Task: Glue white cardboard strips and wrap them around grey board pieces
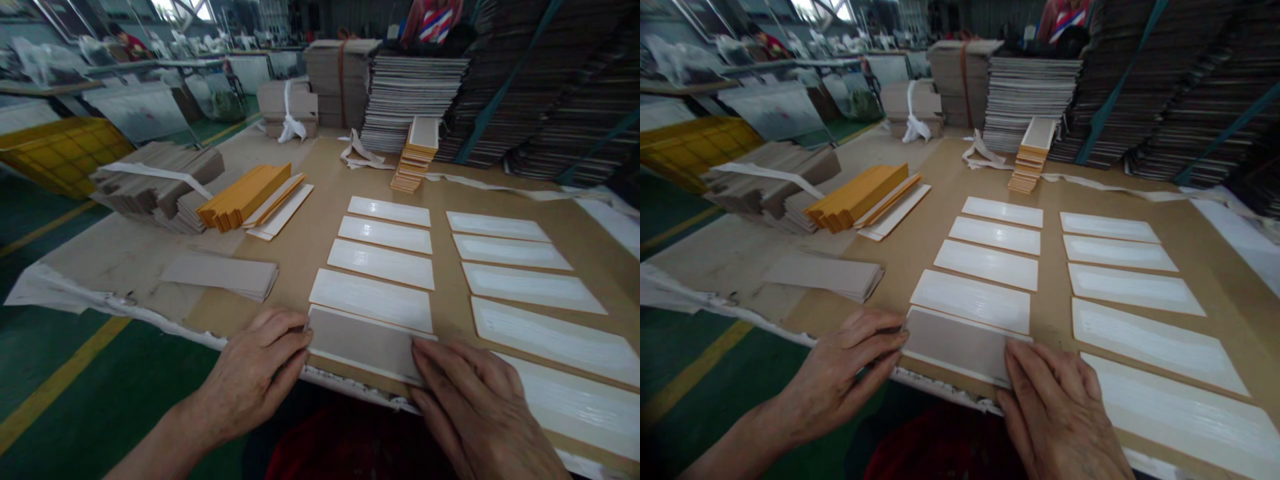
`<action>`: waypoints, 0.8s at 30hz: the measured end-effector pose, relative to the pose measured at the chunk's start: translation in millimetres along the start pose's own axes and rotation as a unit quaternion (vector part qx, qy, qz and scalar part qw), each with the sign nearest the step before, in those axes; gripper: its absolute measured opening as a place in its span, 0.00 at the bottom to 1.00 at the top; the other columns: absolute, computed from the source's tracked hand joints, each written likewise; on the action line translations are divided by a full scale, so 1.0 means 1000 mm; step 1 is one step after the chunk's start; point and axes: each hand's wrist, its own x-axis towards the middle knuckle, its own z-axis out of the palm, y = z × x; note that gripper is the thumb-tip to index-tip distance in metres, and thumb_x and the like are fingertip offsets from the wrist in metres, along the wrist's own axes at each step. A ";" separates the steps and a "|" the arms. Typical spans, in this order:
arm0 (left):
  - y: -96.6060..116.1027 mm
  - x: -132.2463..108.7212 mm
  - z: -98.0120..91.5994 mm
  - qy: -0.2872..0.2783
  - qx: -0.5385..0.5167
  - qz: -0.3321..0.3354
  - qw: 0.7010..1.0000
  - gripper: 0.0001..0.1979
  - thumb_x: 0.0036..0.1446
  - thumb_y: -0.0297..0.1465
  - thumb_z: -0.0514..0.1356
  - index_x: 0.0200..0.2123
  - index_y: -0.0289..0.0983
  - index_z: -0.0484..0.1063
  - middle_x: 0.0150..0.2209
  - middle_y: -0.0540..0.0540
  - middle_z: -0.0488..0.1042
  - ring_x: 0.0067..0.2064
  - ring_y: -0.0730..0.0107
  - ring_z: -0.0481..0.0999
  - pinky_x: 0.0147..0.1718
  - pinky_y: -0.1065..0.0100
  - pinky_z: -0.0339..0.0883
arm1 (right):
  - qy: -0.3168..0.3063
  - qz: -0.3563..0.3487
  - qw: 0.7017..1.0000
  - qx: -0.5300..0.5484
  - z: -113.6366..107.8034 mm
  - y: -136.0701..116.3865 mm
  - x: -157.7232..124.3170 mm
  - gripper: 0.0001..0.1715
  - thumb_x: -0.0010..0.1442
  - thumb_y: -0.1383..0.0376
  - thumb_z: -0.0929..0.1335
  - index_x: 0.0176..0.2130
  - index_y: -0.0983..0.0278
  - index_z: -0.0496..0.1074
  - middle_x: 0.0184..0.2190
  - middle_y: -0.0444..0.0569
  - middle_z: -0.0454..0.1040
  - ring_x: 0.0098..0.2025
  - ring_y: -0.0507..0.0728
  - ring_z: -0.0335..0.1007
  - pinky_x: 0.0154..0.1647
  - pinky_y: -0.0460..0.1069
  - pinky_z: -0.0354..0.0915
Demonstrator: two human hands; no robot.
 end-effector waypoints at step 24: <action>-0.001 0.000 0.001 -0.017 0.082 0.063 0.994 0.17 0.66 0.25 0.57 0.57 0.36 0.70 0.53 0.40 0.76 0.54 0.55 0.72 0.55 0.52 0.69 | 0.023 0.000 1.000 -0.021 -0.004 -0.004 -0.008 0.25 0.68 0.58 0.67 0.58 0.70 0.72 0.59 0.53 0.74 0.55 0.63 0.69 0.55 0.59 0.58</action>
